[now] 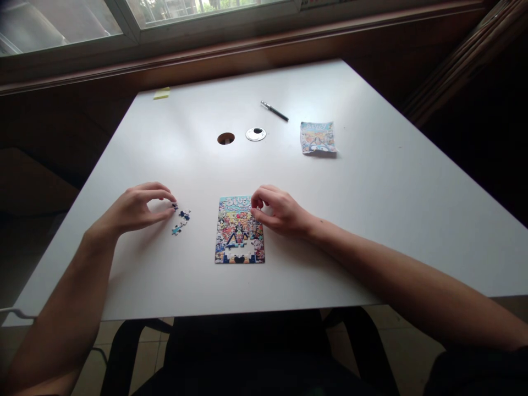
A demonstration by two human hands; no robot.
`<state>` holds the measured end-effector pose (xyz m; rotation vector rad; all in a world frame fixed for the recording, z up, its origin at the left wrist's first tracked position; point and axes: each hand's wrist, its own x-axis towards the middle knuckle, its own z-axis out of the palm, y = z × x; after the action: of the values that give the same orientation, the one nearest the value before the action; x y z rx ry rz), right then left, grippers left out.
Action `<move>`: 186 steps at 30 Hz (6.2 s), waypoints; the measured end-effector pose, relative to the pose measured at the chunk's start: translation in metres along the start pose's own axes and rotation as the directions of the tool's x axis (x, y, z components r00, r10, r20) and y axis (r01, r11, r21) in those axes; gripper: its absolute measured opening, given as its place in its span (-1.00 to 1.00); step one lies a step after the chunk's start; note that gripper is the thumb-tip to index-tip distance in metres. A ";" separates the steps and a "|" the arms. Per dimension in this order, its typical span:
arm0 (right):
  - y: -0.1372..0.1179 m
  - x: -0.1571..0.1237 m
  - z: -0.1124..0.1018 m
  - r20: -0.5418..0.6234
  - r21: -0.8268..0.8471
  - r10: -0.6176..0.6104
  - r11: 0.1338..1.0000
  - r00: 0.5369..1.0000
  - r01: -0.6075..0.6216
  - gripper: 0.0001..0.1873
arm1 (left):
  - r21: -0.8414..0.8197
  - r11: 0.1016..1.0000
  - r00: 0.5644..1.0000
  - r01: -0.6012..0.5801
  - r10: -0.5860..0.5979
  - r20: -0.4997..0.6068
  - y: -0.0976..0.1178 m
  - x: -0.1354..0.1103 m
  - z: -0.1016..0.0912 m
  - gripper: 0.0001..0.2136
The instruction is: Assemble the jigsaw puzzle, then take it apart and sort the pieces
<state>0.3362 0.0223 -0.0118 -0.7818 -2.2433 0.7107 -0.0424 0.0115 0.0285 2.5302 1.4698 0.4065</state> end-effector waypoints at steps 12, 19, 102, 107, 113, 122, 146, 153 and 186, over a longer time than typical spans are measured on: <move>-0.002 0.001 -0.001 0.002 -0.008 -0.003 1.000 1.000 0.003 -0.93 | -0.077 0.995 0.994 0.056 -0.048 0.102 0.002 0.002 0.003 -0.89; -0.002 0.000 -0.001 0.004 0.003 -0.001 1.000 1.000 0.001 -0.94 | -0.063 0.994 0.990 0.094 -0.086 0.112 0.004 0.001 0.004 -0.80; -0.020 -0.005 -0.009 0.392 0.006 -0.129 0.990 0.911 0.138 -0.86 | -0.214 0.797 0.820 -0.565 0.516 -0.246 0.097 0.011 0.065 -0.87; -0.020 -0.005 -0.011 0.384 0.015 -0.154 0.987 0.910 0.161 -0.91 | -0.217 0.786 0.811 -0.578 0.525 -0.259 0.098 0.010 0.064 -0.87; -0.020 -0.003 -0.011 0.374 0.040 -0.214 0.976 0.902 0.215 -0.97 | -0.217 0.780 0.806 -0.587 0.538 -0.246 0.098 0.010 0.063 -0.86; -0.020 -0.004 -0.010 0.366 0.060 -0.232 0.972 0.901 0.226 -0.98 | -0.259 0.774 0.814 -0.578 0.571 -0.109 0.098 0.012 0.061 -0.76; -0.019 -0.006 -0.004 0.349 -0.053 -0.233 0.962 0.908 0.268 -0.88 | -0.268 0.796 0.832 -0.542 0.553 -0.038 0.098 0.010 0.061 -0.76; -0.021 -0.006 -0.002 0.321 -0.064 -0.284 0.945 0.903 0.320 -0.87 | -0.242 0.797 0.824 -0.554 0.565 -0.025 0.100 0.010 0.060 -0.78; -0.022 -0.006 0.001 0.294 -0.161 -0.379 0.885 0.878 0.436 -0.93 | -0.080 0.830 0.831 -0.552 0.555 0.027 0.109 0.006 0.059 -0.69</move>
<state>0.3314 0.0029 -0.0003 -0.2959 -2.6409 0.3712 0.0693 -0.0380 0.0059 2.8492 0.6536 0.4581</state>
